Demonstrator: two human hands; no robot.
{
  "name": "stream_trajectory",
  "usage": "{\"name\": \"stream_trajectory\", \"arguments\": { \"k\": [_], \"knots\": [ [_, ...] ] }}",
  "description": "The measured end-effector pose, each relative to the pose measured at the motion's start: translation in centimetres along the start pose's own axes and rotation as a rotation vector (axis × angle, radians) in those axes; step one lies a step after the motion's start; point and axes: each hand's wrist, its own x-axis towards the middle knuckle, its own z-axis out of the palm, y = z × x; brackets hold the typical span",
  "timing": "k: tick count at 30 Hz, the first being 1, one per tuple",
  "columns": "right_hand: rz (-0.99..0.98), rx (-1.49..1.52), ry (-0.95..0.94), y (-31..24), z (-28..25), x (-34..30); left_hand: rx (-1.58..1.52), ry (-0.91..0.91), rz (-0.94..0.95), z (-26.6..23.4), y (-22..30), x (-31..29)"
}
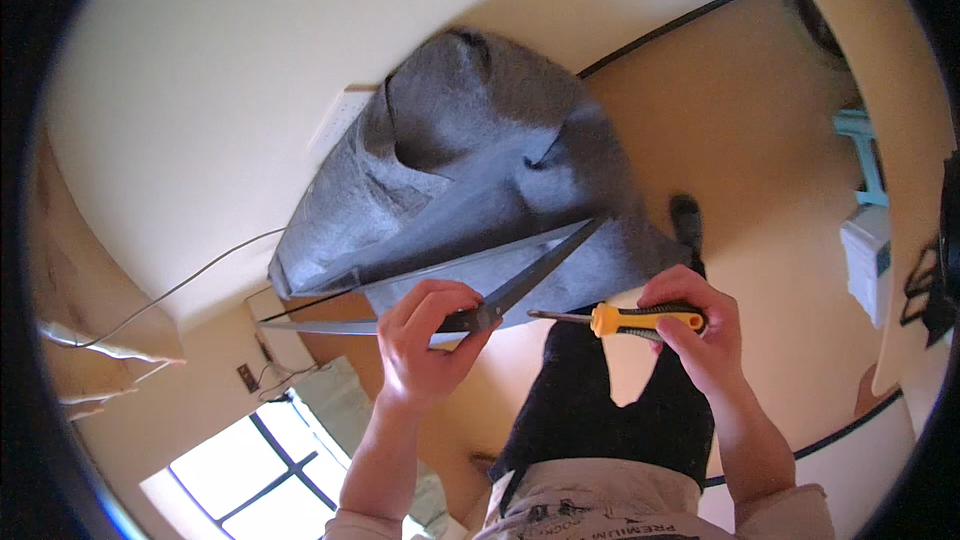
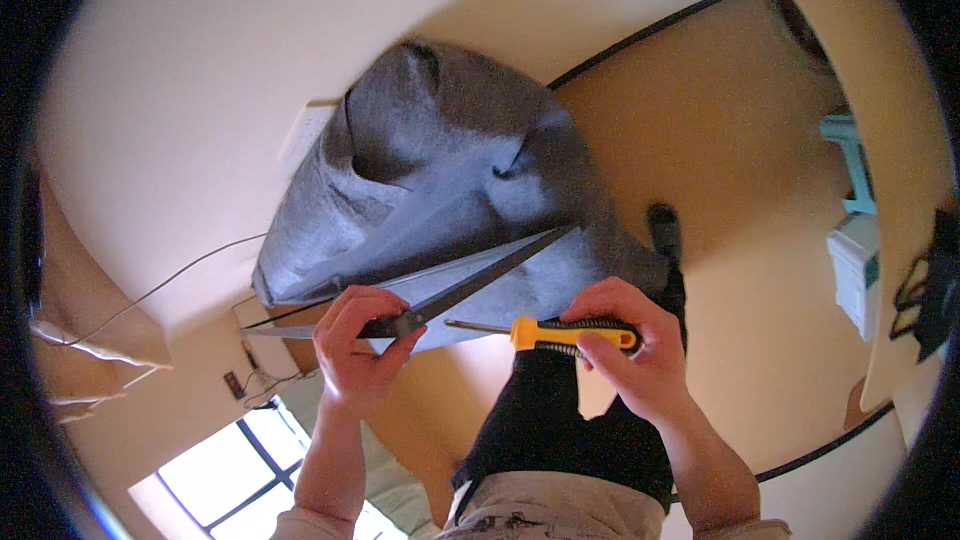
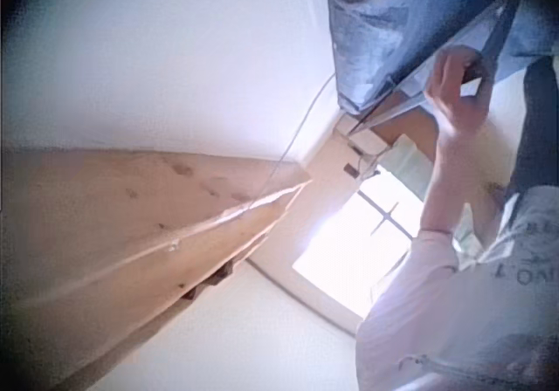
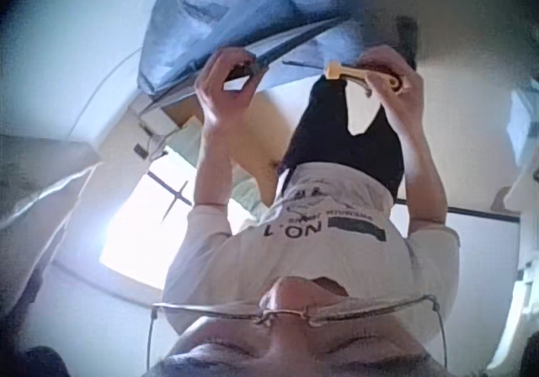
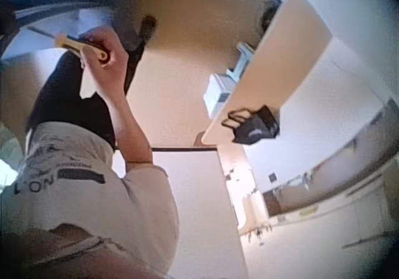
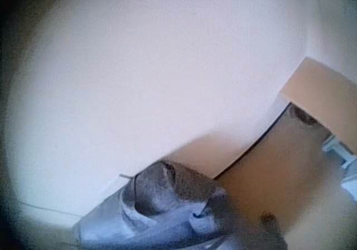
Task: The person assembles a window screen frame by aligning the metal frame pieces and using a screwdriver to secure the corners with screws.
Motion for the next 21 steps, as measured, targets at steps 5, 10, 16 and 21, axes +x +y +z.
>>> {"name": "stream_trajectory", "arguments": {
  "k": [5,10,16,21],
  "knots": [
    [-0.120,-0.054,-0.031,1.7,-1.2,1.8,0.077,-0.037,-0.061,0.2,0.7,-0.2],
    [-0.197,-0.111,-0.090,2.0,-1.1,2.7,0.119,-0.045,-0.034,0.3,0.9,-0.4],
    [-0.164,-0.068,-0.122,2.9,-0.6,3.3,0.121,-0.030,0.009,0.6,0.3,0.0],
    [-0.150,-0.098,-0.114,2.2,0.0,3.3,0.108,0.011,-0.022,0.2,-0.3,-0.6]
  ]
}}
